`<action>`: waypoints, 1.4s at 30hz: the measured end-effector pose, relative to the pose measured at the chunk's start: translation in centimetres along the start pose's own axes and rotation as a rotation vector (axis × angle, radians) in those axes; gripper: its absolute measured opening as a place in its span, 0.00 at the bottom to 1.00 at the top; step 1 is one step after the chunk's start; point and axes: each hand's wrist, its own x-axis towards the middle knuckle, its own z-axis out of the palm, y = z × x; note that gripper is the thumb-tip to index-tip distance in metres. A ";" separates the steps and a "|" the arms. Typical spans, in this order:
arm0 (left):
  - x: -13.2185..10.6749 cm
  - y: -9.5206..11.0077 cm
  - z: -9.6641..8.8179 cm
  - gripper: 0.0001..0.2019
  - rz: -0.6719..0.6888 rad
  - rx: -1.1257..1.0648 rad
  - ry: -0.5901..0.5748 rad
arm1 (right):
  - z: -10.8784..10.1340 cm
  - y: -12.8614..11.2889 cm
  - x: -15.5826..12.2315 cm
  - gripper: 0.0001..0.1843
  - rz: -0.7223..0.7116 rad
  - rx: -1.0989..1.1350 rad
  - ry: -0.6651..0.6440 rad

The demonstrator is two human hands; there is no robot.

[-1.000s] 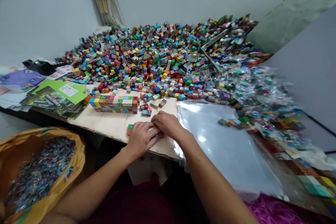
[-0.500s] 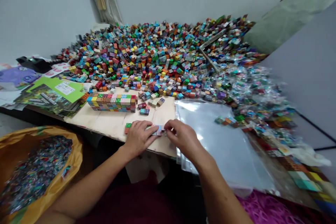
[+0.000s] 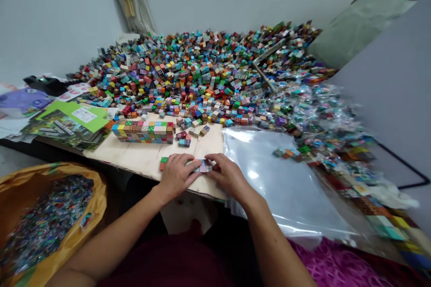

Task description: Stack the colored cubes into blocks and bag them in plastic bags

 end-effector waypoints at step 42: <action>-0.7 -0.9 -0.5 0.23 -0.071 -0.023 -0.036 | 0.9 -1.1 6.9 0.21 0.039 -0.585 -0.035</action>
